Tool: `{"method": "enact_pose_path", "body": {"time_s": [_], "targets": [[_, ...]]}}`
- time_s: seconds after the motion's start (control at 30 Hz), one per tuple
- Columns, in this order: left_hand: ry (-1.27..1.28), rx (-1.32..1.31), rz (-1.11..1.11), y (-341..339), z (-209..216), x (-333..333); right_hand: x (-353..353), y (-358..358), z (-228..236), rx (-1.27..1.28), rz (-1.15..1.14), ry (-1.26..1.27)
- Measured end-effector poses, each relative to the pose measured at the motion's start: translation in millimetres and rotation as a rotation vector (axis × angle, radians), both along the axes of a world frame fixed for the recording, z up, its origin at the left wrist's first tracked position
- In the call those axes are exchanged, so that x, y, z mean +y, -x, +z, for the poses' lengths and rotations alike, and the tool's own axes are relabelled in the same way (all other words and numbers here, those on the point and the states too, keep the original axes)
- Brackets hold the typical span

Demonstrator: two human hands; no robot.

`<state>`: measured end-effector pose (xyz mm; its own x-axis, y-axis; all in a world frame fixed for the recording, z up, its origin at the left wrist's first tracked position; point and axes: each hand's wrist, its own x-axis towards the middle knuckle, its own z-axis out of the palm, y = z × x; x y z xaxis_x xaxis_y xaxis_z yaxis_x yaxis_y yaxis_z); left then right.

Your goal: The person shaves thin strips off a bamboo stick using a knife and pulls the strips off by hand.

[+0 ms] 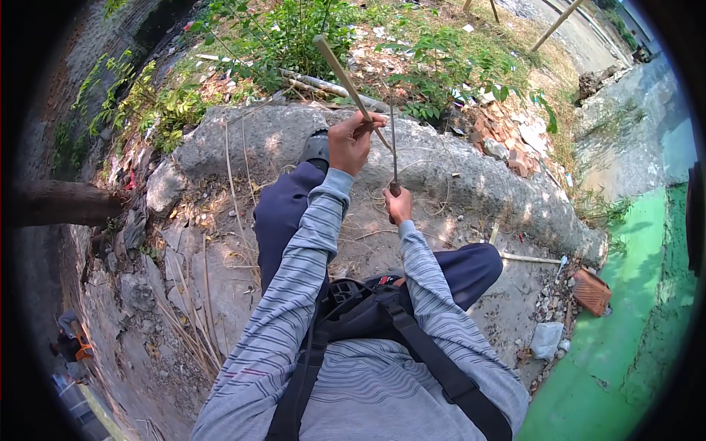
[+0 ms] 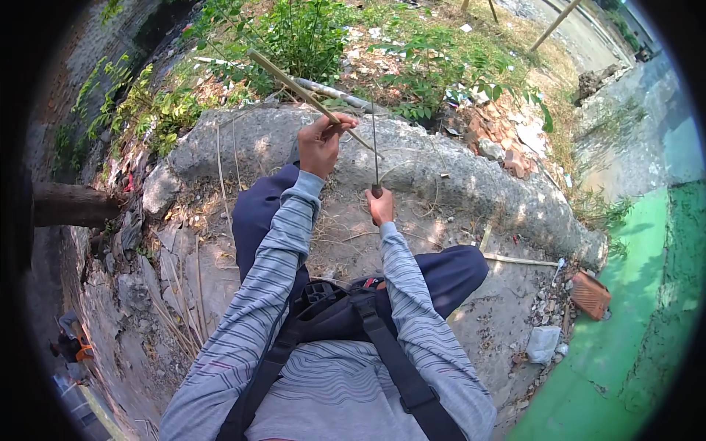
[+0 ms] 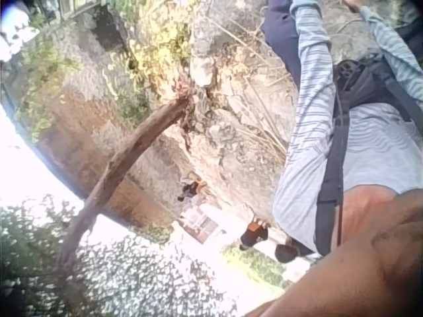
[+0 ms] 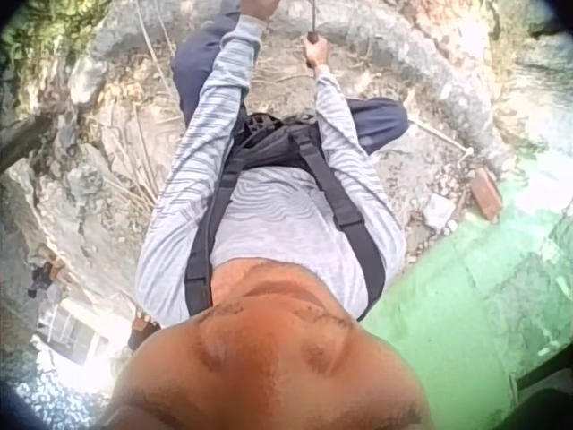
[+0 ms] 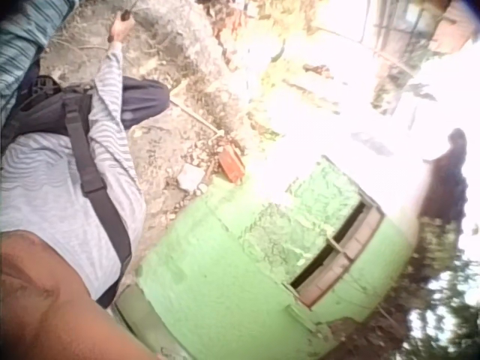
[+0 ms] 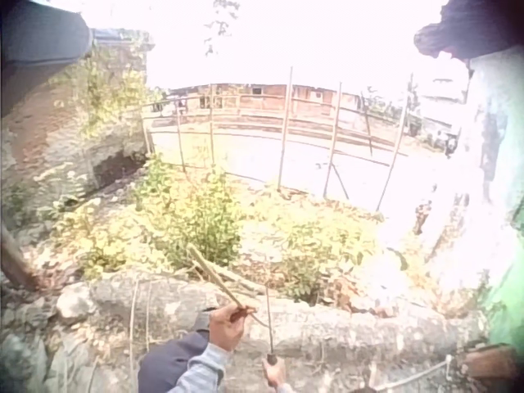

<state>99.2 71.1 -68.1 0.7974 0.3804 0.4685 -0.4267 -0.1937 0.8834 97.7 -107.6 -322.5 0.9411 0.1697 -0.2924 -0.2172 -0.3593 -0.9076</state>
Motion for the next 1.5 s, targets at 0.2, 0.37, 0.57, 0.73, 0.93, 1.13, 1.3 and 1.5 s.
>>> {"method": "enact_pose_path", "body": {"time_s": [0.2,0.37,0.57,0.73,0.93,1.13,1.3,1.5], "targets": [[0.089,0.008,0.026,-0.8,4.9,-13.1,-26.4,-14.9,-49.4,-0.016,-0.039,0.201],[0.018,0.053,0.122,15.8,0.0,3.0,-13.2,6.8,-34.4,0.341,-0.039,-0.038],[-0.022,0.034,0.114,12.0,1.4,2.7,-17.7,40.6,-43.4,-0.207,0.029,0.090],[-0.025,0.001,0.092,7.3,0.2,-3.5,-29.6,25.4,-67.7,0.319,-0.041,0.157],[-0.018,0.011,0.063,6.9,1.9,-8.4,-49.7,51.9,-70.5,0.080,0.014,0.261],[0.053,0.007,0.027,2.3,-5.8,-5.8,-19.1,34.9,-31.5,0.433,-0.106,-0.075],[-0.013,0.023,0.033,5.4,-3.4,-6.0,8.1,26.0,25.7,0.051,-0.061,0.056],[0.003,-0.029,0.028,-8.0,2.9,-18.9,-11.6,-18.1,-39.1,0.472,-0.186,-0.030]]}}
